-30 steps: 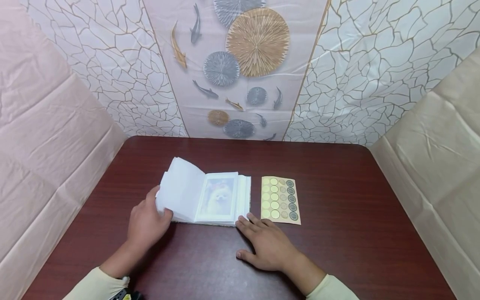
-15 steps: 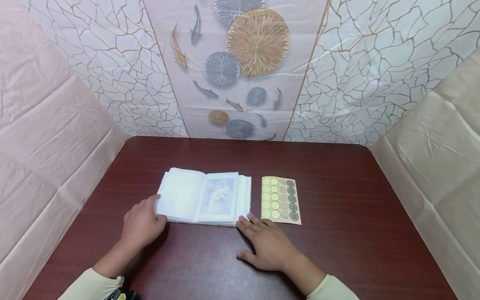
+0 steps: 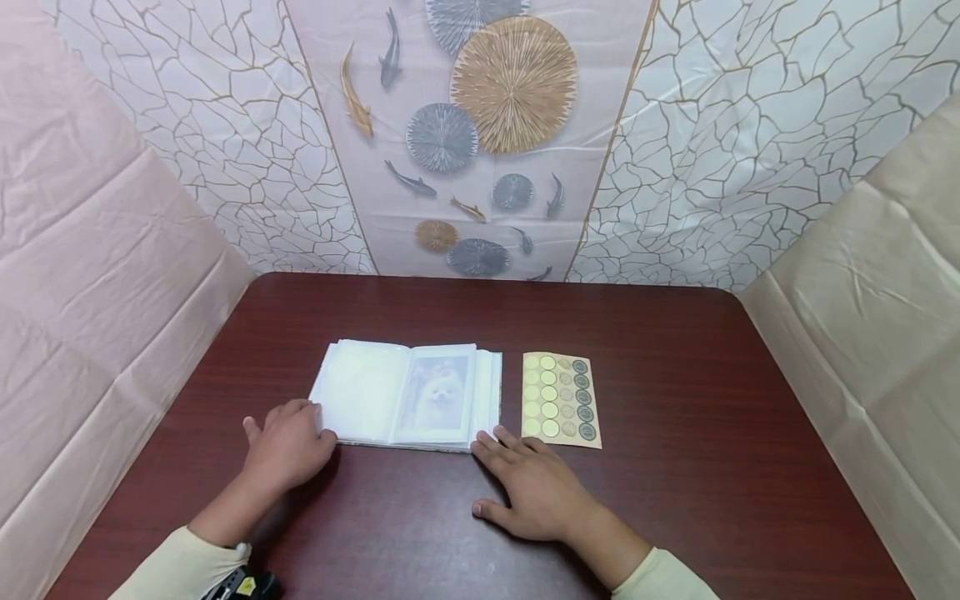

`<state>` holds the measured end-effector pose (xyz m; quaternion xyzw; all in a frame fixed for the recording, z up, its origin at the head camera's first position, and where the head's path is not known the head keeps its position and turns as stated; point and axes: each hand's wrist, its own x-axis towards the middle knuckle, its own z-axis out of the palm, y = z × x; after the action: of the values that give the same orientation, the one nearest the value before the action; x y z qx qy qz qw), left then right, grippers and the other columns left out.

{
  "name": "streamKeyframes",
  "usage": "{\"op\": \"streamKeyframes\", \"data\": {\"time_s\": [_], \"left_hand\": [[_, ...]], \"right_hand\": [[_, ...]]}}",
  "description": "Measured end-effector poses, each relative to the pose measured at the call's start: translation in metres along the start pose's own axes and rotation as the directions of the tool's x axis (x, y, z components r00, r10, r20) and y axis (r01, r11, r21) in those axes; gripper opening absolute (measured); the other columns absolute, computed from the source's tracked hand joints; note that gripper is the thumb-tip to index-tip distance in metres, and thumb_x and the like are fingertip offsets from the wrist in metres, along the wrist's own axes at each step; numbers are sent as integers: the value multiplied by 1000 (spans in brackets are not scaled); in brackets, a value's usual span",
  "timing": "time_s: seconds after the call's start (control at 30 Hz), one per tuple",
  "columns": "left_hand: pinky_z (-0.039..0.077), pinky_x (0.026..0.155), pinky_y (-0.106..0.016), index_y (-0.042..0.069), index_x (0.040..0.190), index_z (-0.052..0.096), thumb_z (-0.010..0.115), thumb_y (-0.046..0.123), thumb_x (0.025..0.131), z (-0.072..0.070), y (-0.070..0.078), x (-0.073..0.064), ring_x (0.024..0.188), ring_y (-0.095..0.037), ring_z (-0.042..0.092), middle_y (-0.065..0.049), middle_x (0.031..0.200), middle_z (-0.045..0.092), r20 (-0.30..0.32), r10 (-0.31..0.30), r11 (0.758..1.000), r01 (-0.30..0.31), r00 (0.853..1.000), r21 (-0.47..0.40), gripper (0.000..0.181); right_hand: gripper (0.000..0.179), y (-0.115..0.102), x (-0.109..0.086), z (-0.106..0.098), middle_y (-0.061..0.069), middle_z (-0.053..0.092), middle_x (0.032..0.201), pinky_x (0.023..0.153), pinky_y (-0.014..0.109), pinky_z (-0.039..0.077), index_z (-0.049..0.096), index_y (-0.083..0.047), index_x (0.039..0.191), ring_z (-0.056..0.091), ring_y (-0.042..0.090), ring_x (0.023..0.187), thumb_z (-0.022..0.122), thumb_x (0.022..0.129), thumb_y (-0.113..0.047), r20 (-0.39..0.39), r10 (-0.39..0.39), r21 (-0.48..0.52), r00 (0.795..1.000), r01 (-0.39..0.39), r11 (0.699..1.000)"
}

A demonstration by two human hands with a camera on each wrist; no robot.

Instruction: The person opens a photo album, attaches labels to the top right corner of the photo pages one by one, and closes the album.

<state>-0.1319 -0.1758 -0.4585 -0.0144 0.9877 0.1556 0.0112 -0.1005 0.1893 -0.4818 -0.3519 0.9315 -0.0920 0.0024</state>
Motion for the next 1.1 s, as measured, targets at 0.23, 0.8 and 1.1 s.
{"op": "streamKeyframes", "data": {"time_s": [0.23,0.8,1.1], "left_hand": [[26,107,-73,0,126,69,67,22,91,2,25,7,132,-45,47,-25,137,58,-169,216,975,-220,962,-7,42],[48,99,-45,16,122,73,77,34,91,30,91,5,120,-22,58,1,125,68,-86,661,749,-646,746,149,36],[53,85,-43,17,107,75,82,30,86,36,87,8,105,-22,63,3,113,72,-98,653,754,-633,751,174,26]], "right_hand": [[77,0,0,0,2,44,158,112,51,36,46,-15,156,34,25,149,61,96,-61,-7,-1,0,1000,1,1000],[76,0,0,0,2,46,157,112,51,36,48,-15,154,36,25,148,62,95,-60,-9,1,11,1000,-1,1000],[76,1,-1,1,2,46,157,112,51,37,47,-15,155,36,25,148,61,96,-60,-12,-3,4,1000,3,1000]]}}
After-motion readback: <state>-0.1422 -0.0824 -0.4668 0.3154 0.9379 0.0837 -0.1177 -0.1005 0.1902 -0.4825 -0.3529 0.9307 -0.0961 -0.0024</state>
